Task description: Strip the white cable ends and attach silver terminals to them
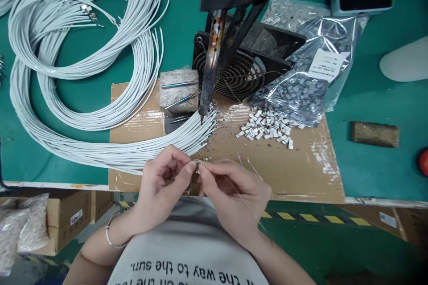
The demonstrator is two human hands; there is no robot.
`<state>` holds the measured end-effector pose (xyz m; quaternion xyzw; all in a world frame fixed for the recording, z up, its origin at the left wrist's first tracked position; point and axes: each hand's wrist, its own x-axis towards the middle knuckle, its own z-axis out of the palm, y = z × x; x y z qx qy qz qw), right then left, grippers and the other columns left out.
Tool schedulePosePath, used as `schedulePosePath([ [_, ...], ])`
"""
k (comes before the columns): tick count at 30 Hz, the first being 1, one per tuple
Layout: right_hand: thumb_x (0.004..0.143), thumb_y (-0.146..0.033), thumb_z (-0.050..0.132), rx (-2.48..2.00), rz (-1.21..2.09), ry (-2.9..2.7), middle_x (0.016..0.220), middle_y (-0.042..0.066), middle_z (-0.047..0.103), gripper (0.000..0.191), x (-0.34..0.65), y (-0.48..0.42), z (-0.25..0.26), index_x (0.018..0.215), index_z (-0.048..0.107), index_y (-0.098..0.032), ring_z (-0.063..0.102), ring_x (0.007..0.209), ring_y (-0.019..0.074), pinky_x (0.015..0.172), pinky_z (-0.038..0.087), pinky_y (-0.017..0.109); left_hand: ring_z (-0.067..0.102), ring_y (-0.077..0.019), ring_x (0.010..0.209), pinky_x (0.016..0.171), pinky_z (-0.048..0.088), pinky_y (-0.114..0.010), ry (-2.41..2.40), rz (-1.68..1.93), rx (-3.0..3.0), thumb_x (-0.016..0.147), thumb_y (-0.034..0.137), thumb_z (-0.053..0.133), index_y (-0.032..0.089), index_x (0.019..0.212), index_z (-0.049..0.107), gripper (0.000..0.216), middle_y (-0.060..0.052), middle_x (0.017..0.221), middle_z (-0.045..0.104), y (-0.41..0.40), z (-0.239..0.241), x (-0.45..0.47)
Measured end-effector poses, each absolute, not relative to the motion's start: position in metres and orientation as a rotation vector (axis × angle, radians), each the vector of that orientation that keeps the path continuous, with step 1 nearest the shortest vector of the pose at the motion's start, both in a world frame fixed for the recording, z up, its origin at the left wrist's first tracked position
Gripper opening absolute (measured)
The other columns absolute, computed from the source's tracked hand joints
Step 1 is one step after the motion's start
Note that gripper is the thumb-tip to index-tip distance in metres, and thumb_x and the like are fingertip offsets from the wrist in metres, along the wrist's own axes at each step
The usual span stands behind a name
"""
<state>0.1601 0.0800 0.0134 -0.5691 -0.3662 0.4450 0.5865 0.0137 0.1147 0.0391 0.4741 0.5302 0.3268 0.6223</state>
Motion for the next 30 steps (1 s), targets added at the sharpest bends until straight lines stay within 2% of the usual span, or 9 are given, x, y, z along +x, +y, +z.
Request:
schedulePosePath([
  [4,0.093,-0.012,0.078,-1.383,0.791,-1.130,0.072,0.001,0.079,0.023,0.159,0.077,0.013,0.097,0.087,-0.033,0.065,0.053,0.0156,0.050,0.059,0.030,0.043,-0.0089,0.054,0.051,0.034,-0.022,1.143,0.707,0.875,0.100,0.032,0.078,0.019,0.091,0.072,0.017,0.005,0.063,0.057,0.120,0.039,0.010],
  [8,0.094,-0.012,0.078,-1.291,0.848,-1.198,0.076,0.000,0.081,0.032,0.172,0.081,0.011,0.111,0.088,-0.038,0.066,0.054,0.0151,0.052,0.061,0.030,0.046,-0.0092,0.055,0.052,0.037,-0.022,1.176,0.718,0.836,0.095,0.031,0.083,0.019,0.088,0.077,0.015,0.003,0.064,0.062,0.124,0.038,0.010],
  [10,0.097,-0.015,0.077,-1.267,1.046,-1.112,0.075,0.000,0.079,0.026,0.180,0.083,0.011,0.110,0.090,-0.035,0.066,0.053,0.0130,0.050,0.059,0.026,0.045,-0.0089,0.054,0.051,0.036,-0.022,1.212,0.746,0.868,0.093,0.027,0.083,0.020,0.086,0.078,0.011,0.003,0.063,0.062,0.125,0.038,0.012],
  [13,0.098,-0.030,0.080,-1.245,1.389,-0.942,0.069,-0.001,0.076,0.014,0.191,0.085,0.010,0.107,0.091,-0.030,0.061,0.046,0.0102,0.043,0.053,0.022,0.043,-0.0088,0.052,0.048,0.034,-0.021,1.281,0.770,0.946,0.089,0.022,0.082,0.020,0.083,0.078,0.007,0.003,0.062,0.062,0.124,0.038,0.016],
  [16,0.096,-0.040,0.083,-1.217,1.570,-0.841,0.067,0.000,0.075,0.019,0.198,0.087,0.011,0.109,0.091,-0.029,0.058,0.044,0.0092,0.040,0.050,0.021,0.043,-0.0087,0.051,0.045,0.029,-0.021,1.331,0.805,1.043,0.087,0.020,0.081,0.020,0.082,0.078,0.006,0.002,0.061,0.062,0.121,0.038,0.020],
  [24,0.095,-0.026,0.081,-1.275,1.451,-0.905,0.066,-0.001,0.072,0.011,0.194,0.093,0.024,0.096,0.092,-0.029,0.060,0.050,0.0098,0.046,0.050,0.020,0.041,-0.0087,0.051,0.045,0.025,-0.022,1.350,0.832,1.199,0.089,0.016,0.077,0.020,0.081,0.077,0.009,0.002,0.060,0.064,0.113,0.035,0.021],
  [30,0.095,-0.032,0.083,-1.326,1.369,-0.881,0.065,0.001,0.073,0.010,0.197,0.091,0.022,0.090,0.091,-0.027,0.059,0.048,0.0106,0.042,0.050,0.021,0.038,-0.0084,0.049,0.044,0.023,-0.023,1.370,0.796,1.162,0.088,0.020,0.079,0.020,0.078,0.076,0.010,0.003,0.057,0.060,0.117,0.036,0.021],
])
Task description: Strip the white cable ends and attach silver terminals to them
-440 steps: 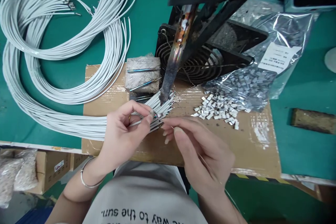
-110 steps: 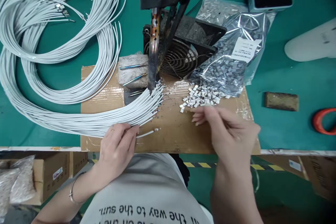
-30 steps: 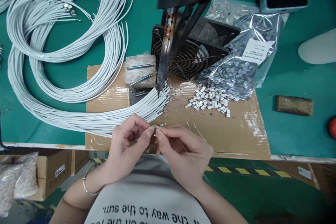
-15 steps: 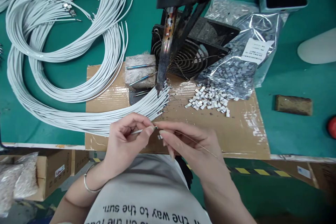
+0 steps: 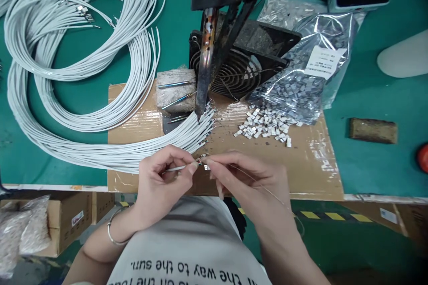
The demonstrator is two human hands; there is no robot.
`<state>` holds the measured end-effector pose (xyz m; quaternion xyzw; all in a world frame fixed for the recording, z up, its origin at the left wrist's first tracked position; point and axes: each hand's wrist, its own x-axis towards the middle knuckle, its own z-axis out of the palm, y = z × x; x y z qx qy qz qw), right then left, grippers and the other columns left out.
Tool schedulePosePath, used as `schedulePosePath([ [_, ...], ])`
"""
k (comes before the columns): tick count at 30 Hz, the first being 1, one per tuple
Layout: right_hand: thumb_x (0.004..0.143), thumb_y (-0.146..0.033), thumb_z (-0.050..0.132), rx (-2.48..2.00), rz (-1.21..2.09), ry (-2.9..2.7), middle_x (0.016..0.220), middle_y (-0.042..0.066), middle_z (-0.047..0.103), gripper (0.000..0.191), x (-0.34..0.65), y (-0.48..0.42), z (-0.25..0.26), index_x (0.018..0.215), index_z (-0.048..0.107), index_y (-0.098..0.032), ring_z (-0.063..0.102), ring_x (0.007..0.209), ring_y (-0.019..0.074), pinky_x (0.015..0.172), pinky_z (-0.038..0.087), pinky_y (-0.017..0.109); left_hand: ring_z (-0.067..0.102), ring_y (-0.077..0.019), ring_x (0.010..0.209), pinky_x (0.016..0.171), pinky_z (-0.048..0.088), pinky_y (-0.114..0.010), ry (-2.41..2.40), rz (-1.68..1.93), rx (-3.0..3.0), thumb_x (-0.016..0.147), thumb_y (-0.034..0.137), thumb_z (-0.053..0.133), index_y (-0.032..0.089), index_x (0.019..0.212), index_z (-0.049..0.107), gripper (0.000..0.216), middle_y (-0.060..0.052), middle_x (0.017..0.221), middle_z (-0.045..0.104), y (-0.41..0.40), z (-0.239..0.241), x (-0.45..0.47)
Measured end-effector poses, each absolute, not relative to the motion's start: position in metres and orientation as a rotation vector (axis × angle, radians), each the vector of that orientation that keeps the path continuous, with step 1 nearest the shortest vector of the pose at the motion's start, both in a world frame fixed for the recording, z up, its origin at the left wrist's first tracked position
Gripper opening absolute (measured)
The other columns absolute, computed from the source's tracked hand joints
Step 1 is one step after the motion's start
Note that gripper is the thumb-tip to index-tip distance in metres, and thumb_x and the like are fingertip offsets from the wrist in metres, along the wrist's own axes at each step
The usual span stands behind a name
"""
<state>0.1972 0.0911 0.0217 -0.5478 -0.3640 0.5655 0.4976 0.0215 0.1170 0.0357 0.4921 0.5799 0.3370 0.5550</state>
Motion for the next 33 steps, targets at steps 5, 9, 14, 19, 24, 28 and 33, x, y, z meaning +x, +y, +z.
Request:
schedulePosePath([
  [5,0.094,-0.022,0.083,-1.328,1.215,-0.981,0.075,0.002,0.077,0.013,0.199,0.093,0.013,0.096,0.092,-0.030,0.065,0.055,0.0132,0.049,0.057,0.025,0.043,-0.0087,0.050,0.045,0.031,-0.021,1.305,0.742,0.985,0.088,0.025,0.083,0.020,0.078,0.076,0.013,0.003,0.058,0.060,0.122,0.039,0.017],
  [9,0.093,-0.014,0.082,-1.242,1.194,-1.115,0.082,0.002,0.081,0.024,0.196,0.096,0.012,0.102,0.092,-0.034,0.066,0.054,0.0121,0.051,0.059,0.026,0.041,-0.0082,0.051,0.047,0.030,-0.021,1.229,0.706,0.893,0.088,0.024,0.084,0.019,0.075,0.076,0.016,0.003,0.059,0.061,0.126,0.041,0.013],
  [14,0.091,-0.009,0.083,-1.155,1.147,-1.209,0.084,0.001,0.084,0.032,0.198,0.099,0.015,0.106,0.092,-0.036,0.072,0.061,0.0152,0.058,0.063,0.029,0.037,-0.0080,0.050,0.049,0.027,-0.023,1.170,0.682,0.810,0.088,0.026,0.087,0.019,0.074,0.075,0.020,0.003,0.058,0.060,0.127,0.045,0.009],
  [19,0.093,-0.007,0.081,-1.060,1.078,-1.360,0.090,0.000,0.086,0.042,0.204,0.101,0.012,0.118,0.089,-0.039,0.077,0.071,0.0165,0.067,0.066,0.030,0.037,-0.0074,0.049,0.049,0.027,-0.024,1.131,0.649,0.758,0.087,0.025,0.088,0.019,0.073,0.075,0.020,0.003,0.059,0.062,0.128,0.050,0.007],
  [24,0.100,-0.010,0.074,-1.020,0.896,-1.595,0.096,0.003,0.086,0.035,0.212,0.100,0.010,0.125,0.086,-0.032,0.079,0.076,0.0170,0.072,0.068,0.031,0.039,-0.0067,0.050,0.049,0.028,-0.023,1.107,0.637,0.768,0.089,0.021,0.086,0.019,0.074,0.075,0.019,0.003,0.060,0.063,0.129,0.049,0.005],
  [28,0.104,-0.008,0.067,-1.004,0.761,-1.736,0.098,0.006,0.086,0.031,0.220,0.103,0.012,0.123,0.084,-0.026,0.080,0.079,0.0163,0.073,0.068,0.030,0.041,-0.0067,0.051,0.050,0.030,-0.021,1.092,0.617,0.801,0.090,0.021,0.085,0.018,0.076,0.075,0.018,0.003,0.061,0.063,0.129,0.045,0.005],
  [33,0.098,-0.006,0.074,-1.147,0.733,-1.576,0.091,0.001,0.085,0.034,0.224,0.106,0.016,0.113,0.088,-0.033,0.077,0.068,0.0166,0.065,0.066,0.030,0.042,-0.0073,0.052,0.050,0.032,-0.022,1.083,0.603,0.825,0.092,0.022,0.083,0.019,0.077,0.077,0.016,0.003,0.061,0.063,0.127,0.045,0.006],
])
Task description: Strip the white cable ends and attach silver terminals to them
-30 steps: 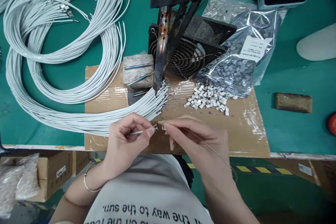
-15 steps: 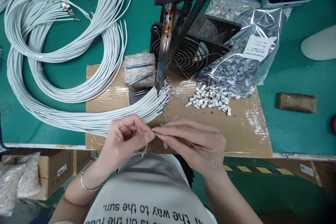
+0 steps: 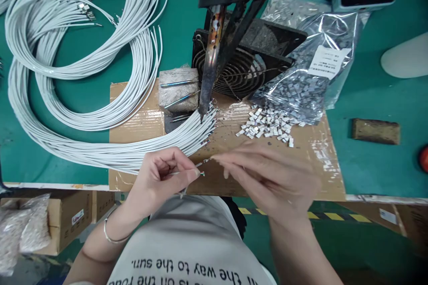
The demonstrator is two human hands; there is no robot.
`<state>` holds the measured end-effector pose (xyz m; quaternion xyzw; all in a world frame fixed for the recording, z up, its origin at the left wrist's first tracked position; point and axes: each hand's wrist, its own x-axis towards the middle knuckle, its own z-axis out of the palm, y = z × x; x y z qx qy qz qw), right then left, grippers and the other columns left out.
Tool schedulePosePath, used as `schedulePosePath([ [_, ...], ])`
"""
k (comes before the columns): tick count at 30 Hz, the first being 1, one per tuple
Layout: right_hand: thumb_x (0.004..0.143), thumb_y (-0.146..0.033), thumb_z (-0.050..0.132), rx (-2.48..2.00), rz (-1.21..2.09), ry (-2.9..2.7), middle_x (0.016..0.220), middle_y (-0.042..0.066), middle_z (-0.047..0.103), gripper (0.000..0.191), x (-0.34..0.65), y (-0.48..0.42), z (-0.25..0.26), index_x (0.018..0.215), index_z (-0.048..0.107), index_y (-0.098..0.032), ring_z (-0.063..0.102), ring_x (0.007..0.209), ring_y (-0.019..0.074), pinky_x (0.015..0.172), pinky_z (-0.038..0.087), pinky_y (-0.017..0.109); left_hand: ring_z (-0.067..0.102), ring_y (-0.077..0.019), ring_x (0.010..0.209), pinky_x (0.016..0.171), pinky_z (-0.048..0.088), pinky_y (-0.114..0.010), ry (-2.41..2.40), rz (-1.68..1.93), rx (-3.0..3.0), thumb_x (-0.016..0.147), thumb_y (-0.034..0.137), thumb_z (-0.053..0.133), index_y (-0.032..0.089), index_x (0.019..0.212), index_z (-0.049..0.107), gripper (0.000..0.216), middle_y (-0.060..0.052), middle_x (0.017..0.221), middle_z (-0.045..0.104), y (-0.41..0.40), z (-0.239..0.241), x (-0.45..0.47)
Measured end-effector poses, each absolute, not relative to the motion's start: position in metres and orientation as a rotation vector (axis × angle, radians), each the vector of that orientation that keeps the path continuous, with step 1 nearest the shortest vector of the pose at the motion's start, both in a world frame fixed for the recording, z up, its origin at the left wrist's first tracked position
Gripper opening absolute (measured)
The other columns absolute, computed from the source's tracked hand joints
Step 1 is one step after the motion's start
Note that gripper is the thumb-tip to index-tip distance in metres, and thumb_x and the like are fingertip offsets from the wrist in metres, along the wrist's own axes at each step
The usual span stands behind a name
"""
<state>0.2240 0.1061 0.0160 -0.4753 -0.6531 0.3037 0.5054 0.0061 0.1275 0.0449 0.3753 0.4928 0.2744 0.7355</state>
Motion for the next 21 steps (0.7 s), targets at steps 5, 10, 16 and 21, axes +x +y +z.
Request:
schedulePosePath([
  [5,0.092,-0.005,0.078,-1.307,0.851,-1.280,0.070,-0.002,0.076,0.031,0.222,0.102,0.013,0.099,0.090,-0.032,0.067,0.055,0.0135,0.049,0.055,0.026,0.041,-0.0077,0.053,0.051,0.031,-0.023,1.110,0.609,0.819,0.093,0.024,0.083,0.019,0.081,0.078,0.013,0.003,0.063,0.062,0.129,0.048,0.008],
  [10,0.093,-0.011,0.080,-1.326,1.039,-1.106,0.068,-0.002,0.073,0.021,0.217,0.098,0.009,0.094,0.090,-0.030,0.065,0.055,0.0125,0.049,0.054,0.024,0.035,-0.0077,0.053,0.050,0.027,-0.022,1.131,0.630,0.839,0.094,0.027,0.081,0.019,0.083,0.078,0.013,0.005,0.061,0.055,0.131,0.048,0.011],
  [16,0.092,-0.015,0.082,-1.280,1.214,-0.948,0.070,-0.002,0.075,0.016,0.208,0.095,0.008,0.091,0.090,-0.029,0.063,0.050,0.0098,0.047,0.054,0.022,0.034,-0.0075,0.053,0.048,0.024,-0.020,1.208,0.643,0.909,0.090,0.022,0.081,0.018,0.081,0.075,0.012,0.005,0.061,0.053,0.130,0.050,0.016],
  [21,0.088,-0.018,0.087,-1.292,1.324,-0.735,0.064,-0.003,0.073,0.009,0.198,0.090,0.013,0.085,0.087,-0.026,0.062,0.049,0.0100,0.050,0.059,0.023,0.037,-0.0074,0.054,0.049,0.028,-0.019,1.336,0.693,0.896,0.088,0.020,0.081,0.018,0.079,0.074,0.011,0.005,0.061,0.053,0.127,0.055,0.024],
])
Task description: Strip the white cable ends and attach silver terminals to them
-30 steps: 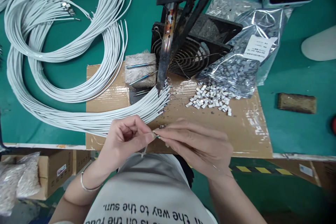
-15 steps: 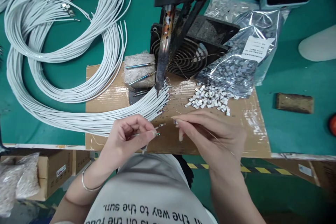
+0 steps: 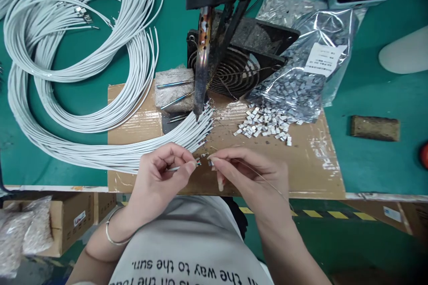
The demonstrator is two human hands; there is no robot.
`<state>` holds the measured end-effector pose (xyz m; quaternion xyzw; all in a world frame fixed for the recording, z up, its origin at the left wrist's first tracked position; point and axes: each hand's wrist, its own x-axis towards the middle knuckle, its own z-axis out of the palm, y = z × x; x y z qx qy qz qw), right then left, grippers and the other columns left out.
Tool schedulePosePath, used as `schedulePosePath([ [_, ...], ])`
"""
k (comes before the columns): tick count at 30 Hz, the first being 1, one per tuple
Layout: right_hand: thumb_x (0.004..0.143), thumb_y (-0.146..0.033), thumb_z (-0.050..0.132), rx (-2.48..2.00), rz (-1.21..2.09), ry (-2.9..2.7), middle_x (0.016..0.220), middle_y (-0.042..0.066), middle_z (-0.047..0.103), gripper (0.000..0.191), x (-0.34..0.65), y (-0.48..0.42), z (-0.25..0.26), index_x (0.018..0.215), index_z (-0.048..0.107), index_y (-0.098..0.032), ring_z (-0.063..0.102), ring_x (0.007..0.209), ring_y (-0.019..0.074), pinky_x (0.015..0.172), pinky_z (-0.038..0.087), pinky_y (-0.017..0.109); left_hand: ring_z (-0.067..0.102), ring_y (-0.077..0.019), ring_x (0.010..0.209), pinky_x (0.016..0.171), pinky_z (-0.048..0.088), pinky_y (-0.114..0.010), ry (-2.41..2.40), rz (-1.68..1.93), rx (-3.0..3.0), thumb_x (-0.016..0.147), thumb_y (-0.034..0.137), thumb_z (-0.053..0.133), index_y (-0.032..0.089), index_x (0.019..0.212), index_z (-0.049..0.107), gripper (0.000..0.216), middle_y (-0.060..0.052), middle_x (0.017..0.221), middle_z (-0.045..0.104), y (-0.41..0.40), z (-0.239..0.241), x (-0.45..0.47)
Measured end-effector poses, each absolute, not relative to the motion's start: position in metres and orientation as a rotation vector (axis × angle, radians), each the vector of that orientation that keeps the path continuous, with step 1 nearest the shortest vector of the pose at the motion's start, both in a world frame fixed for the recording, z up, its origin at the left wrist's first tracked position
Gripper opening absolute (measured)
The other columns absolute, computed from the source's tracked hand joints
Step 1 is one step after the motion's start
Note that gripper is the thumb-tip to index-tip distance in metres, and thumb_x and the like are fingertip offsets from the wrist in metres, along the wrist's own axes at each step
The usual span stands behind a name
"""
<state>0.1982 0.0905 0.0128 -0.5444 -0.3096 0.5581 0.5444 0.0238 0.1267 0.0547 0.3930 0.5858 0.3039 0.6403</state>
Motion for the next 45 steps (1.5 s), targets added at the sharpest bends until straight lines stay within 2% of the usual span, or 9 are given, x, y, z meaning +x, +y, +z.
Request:
schedulePosePath([
  [9,0.088,-0.025,0.088,-1.249,1.446,-0.650,0.062,-0.002,0.072,0.002,0.191,0.090,0.014,0.086,0.087,-0.025,0.062,0.049,0.0103,0.050,0.060,0.023,0.038,-0.0072,0.052,0.047,0.027,-0.019,1.292,0.708,1.037,0.095,0.021,0.076,0.019,0.085,0.075,0.011,0.004,0.064,0.058,0.124,0.046,0.018],
  [18,0.090,-0.025,0.086,-1.317,1.369,-0.681,0.060,-0.003,0.070,0.004,0.192,0.093,0.017,0.087,0.086,-0.025,0.064,0.049,0.0109,0.051,0.062,0.023,0.050,-0.0111,0.061,0.055,0.038,-0.022,1.321,0.724,1.167,0.096,0.018,0.076,0.020,0.085,0.075,0.011,0.002,0.069,0.064,0.123,0.047,0.017],
  [23,0.089,-0.026,0.087,-1.253,1.422,-0.690,0.059,-0.003,0.070,0.005,0.195,0.096,0.015,0.084,0.086,-0.025,0.062,0.046,0.0101,0.047,0.058,0.021,0.046,-0.0122,0.061,0.054,0.034,-0.024,1.375,0.711,1.230,0.095,0.020,0.077,0.022,0.084,0.075,0.011,0.002,0.069,0.063,0.121,0.045,0.016],
  [27,0.086,-0.030,0.090,-1.193,1.563,-0.663,0.062,-0.002,0.072,0.007,0.194,0.097,0.014,0.089,0.089,-0.025,0.060,0.044,0.0097,0.042,0.053,0.020,0.048,-0.0127,0.061,0.052,0.035,-0.024,1.394,0.803,1.246,0.095,0.023,0.078,0.022,0.083,0.069,0.015,0.001,0.071,0.063,0.121,0.043,0.019],
  [33,0.086,-0.028,0.089,-1.090,1.594,-0.608,0.061,-0.003,0.070,0.003,0.189,0.098,0.013,0.089,0.090,-0.027,0.059,0.043,0.0082,0.041,0.052,0.018,0.043,-0.0119,0.058,0.051,0.030,-0.025,1.400,0.832,1.323,0.098,0.025,0.077,0.022,0.084,0.066,0.018,0.003,0.067,0.055,0.115,0.037,0.019],
  [39,0.086,-0.036,0.091,-1.134,1.564,-0.595,0.061,-0.001,0.072,0.013,0.185,0.097,0.014,0.084,0.089,-0.024,0.058,0.041,0.0085,0.038,0.052,0.018,0.042,-0.0116,0.058,0.053,0.033,-0.026,1.357,0.857,1.368,0.102,0.022,0.074,0.023,0.087,0.064,0.017,0.004,0.068,0.054,0.112,0.033,0.018],
  [45,0.084,-0.041,0.091,-1.036,1.533,-0.414,0.058,-0.001,0.072,0.019,0.163,0.093,0.005,0.078,0.086,-0.023,0.054,0.035,0.0081,0.030,0.042,0.016,0.054,-0.0119,0.063,0.057,0.044,-0.024,1.296,0.999,1.329,0.106,0.024,0.069,0.023,0.093,0.059,0.017,0.002,0.077,0.062,0.105,0.027,0.026],
])
